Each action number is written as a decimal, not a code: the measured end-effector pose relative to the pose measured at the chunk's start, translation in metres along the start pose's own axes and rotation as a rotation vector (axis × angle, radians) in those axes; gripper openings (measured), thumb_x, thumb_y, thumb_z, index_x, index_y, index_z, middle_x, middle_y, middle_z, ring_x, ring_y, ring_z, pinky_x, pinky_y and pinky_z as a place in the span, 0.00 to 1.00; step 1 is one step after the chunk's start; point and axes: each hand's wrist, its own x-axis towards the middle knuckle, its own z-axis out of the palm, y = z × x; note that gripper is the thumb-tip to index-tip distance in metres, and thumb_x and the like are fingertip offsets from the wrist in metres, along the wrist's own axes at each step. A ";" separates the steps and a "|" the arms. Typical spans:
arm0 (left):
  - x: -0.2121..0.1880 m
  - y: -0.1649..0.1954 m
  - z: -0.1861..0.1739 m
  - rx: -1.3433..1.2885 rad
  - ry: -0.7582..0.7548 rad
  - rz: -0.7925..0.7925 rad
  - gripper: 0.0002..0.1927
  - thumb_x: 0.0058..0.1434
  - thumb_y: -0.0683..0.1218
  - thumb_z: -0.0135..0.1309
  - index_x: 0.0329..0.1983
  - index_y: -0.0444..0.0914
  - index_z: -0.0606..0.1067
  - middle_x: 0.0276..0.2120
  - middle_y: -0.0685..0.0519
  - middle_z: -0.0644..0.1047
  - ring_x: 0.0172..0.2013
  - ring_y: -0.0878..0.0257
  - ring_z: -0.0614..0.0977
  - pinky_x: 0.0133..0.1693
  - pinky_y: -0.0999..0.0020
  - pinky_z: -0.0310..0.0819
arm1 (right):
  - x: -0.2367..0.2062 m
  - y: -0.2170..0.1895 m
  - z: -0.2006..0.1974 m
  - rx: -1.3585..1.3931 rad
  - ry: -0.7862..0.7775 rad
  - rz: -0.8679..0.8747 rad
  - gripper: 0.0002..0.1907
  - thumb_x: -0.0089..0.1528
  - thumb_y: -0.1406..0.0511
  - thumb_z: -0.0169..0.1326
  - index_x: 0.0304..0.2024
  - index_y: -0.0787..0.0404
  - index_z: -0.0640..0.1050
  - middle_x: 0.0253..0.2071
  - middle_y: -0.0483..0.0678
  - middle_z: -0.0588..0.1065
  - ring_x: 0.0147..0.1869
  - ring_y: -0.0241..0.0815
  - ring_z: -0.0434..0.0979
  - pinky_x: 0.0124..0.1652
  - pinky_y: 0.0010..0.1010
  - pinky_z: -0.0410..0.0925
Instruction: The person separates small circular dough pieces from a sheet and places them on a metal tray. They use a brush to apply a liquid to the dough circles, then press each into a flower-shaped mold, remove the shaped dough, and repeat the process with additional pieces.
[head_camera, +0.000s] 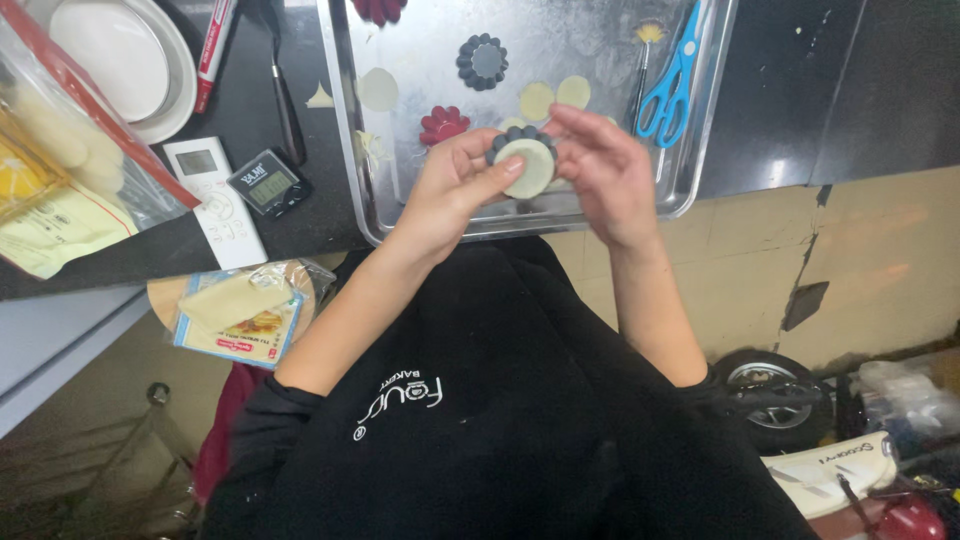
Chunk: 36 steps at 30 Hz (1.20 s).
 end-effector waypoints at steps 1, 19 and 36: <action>-0.002 0.002 -0.005 -0.055 0.010 -0.009 0.12 0.68 0.40 0.57 0.53 0.31 0.73 0.45 0.49 0.80 0.45 0.65 0.82 0.48 0.70 0.78 | 0.003 -0.002 -0.016 -0.066 0.119 -0.012 0.24 0.67 0.68 0.56 0.64 0.73 0.71 0.57 0.55 0.75 0.55 0.41 0.78 0.56 0.31 0.71; -0.013 0.009 -0.050 0.075 0.228 0.140 0.13 0.69 0.40 0.57 0.54 0.30 0.72 0.46 0.46 0.80 0.46 0.63 0.82 0.52 0.67 0.76 | 0.112 0.061 -0.008 -1.296 -0.043 -0.493 0.34 0.51 0.67 0.71 0.58 0.68 0.74 0.54 0.57 0.70 0.57 0.58 0.71 0.55 0.40 0.68; -0.015 0.010 -0.039 0.055 0.231 0.158 0.14 0.66 0.37 0.57 0.54 0.29 0.73 0.45 0.48 0.81 0.45 0.66 0.82 0.50 0.72 0.78 | 0.131 0.077 0.001 -1.487 -0.050 -0.435 0.29 0.52 0.64 0.70 0.53 0.66 0.75 0.51 0.56 0.74 0.55 0.59 0.72 0.55 0.44 0.68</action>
